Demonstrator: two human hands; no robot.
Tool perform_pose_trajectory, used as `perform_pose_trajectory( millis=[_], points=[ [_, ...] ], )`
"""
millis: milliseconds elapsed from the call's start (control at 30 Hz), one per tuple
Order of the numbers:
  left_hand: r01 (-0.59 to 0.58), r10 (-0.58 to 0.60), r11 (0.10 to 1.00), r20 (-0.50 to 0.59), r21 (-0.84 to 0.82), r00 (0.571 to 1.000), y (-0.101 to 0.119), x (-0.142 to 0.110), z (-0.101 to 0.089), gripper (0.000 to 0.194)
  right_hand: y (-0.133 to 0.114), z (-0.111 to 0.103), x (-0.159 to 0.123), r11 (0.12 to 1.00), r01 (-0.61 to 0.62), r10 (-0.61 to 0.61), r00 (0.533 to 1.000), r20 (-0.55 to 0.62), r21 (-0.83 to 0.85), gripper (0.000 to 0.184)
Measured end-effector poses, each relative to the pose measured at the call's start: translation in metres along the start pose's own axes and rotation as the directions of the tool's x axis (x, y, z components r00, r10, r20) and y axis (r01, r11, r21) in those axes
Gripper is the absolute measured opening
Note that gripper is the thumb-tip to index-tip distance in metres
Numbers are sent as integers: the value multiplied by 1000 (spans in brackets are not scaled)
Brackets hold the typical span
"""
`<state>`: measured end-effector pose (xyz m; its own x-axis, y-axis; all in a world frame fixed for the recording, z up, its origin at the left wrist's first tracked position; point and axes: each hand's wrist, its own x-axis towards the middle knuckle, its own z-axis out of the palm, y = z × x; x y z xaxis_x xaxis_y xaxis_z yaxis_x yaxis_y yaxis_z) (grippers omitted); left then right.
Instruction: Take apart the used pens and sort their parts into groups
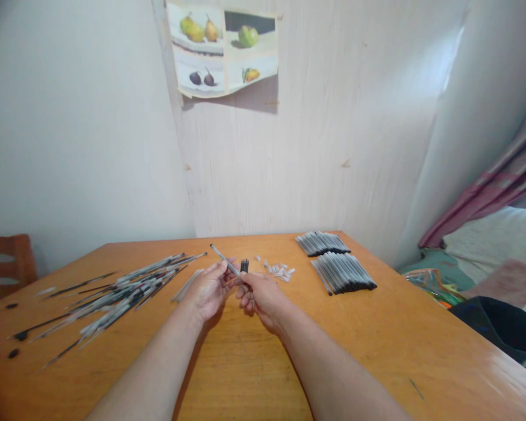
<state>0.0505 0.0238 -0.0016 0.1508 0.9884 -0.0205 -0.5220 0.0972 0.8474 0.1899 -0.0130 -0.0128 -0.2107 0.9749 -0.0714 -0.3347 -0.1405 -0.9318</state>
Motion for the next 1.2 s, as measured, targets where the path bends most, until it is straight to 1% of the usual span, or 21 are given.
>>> perform_pose_trajectory(
  millis=[100,233,333,467,533,600,667,700,733,767,800,833,900,1000,1100,1200],
  points=[
    [-12,12,1000,-22,-12,1000,1,-1,0,10,0,1,1,1000,11,-11,1000,-13,-12,29],
    [-53,52,999,-87,-12,995,1,-2,3,9,2,4,1,993,57,-63,996,-57,-102,29],
    [-77,74,997,-117,-22,990,0,-2,5,12,0,7,0,965,100,-122,989,-79,-244,28],
    [-94,91,995,-167,-11,982,-3,-4,10,21,-5,10,0,881,151,-206,976,-76,-448,30],
    [-93,90,996,-201,-5,975,-4,-3,12,23,-6,10,1,818,181,-253,966,-58,-546,32],
    [-83,79,996,-223,-10,972,-4,-1,11,23,-6,8,1,713,217,-314,949,-27,-666,34],
    [-91,78,995,-277,-33,958,1,2,6,22,-6,5,0,555,245,-398,917,5,-795,33],
    [-109,88,993,-319,-48,944,4,3,2,21,-7,2,0,466,248,-440,898,21,-849,32],
    [-125,91,990,-383,-65,919,8,5,-2,21,-8,-1,0,385,243,-475,879,34,-890,32],
    [-149,103,986,-435,-73,895,12,6,-6,18,-10,-6,0,322,229,-501,865,40,-918,33],
    [-165,115,984,-458,-69,881,15,6,-9,15,-12,-11,1,277,208,-518,855,37,-938,35],
    [-169,122,984,-454,-63,882,17,6,-10,13,-15,-18,2,250,179,-528,849,21,-952,37],
    [-167,141,986,-412,-28,900,17,5,-10,12,-23,-32,5,225,91,-554,831,-51,-970,38],
    [-156,167,986,-348,61,922,11,3,-6,16,-35,-54,7,192,-114,-564,800,-205,-975,35],
    [-138,197,972,-339,188,920,5,3,-6,22,-41,-70,6,170,-299,-516,785,-343,-939,38],
    [-159,264,936,-327,315,907,2,4,-8,23,-41,-78,6,144,-398,-446,791,-418,-906,39]
  ],
)
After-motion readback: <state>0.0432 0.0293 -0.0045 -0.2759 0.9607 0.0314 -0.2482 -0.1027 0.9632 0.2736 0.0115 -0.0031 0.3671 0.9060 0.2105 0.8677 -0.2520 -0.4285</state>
